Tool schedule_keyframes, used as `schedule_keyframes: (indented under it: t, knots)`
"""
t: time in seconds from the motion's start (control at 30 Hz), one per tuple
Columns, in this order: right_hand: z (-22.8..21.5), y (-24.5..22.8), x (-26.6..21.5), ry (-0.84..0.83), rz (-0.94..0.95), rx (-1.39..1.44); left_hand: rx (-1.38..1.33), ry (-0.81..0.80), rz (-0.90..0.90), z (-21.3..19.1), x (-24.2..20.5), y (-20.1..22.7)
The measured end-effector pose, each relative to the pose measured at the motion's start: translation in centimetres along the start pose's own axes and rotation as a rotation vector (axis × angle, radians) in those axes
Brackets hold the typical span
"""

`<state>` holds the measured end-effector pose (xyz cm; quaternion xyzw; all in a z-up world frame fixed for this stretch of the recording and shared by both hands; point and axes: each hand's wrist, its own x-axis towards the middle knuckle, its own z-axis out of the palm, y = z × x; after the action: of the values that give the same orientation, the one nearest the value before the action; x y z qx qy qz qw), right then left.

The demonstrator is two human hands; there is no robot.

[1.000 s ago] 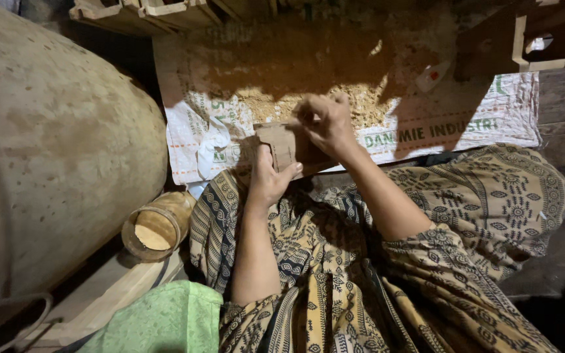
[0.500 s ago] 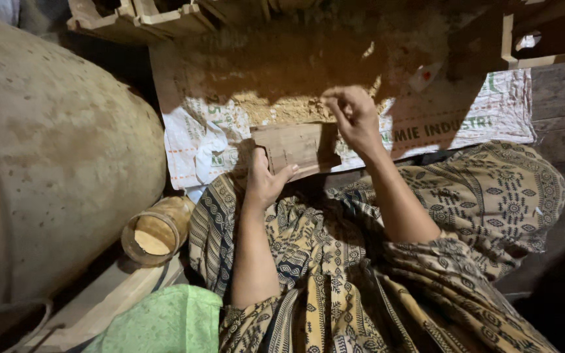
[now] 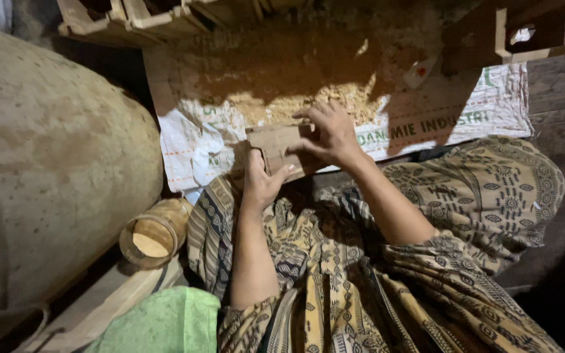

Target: The person applies adhesive to the joints of wooden components and fits them together to assemble a small box-like structure, working on a mat amongst several other completed wooden grids.

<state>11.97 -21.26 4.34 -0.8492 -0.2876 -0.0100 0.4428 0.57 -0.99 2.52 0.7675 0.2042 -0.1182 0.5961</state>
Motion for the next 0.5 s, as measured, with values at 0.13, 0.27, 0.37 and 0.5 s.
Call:
schedule_keyframes:
  t: [0.13,0.27,0.37,0.5]
  knots:
    - [2.0,4.0,-0.8,0.139,0.165,0.182,-0.007,0.016,0.02,-0.1,0.9,-3.9]
    - [-0.2,6.0,-1.6,0.258,0.293,0.198,0.026,0.032,0.013,-0.5,1.1,-3.8]
    - [-1.3,4.8,-1.8,0.197,0.281,0.283,0.019,0.019,-0.002,-0.6,1.1,-3.7]
    - [-2.3,1.2,-0.7,0.067,0.319,0.557,0.013,0.011,-0.011,-0.8,0.7,-3.7]
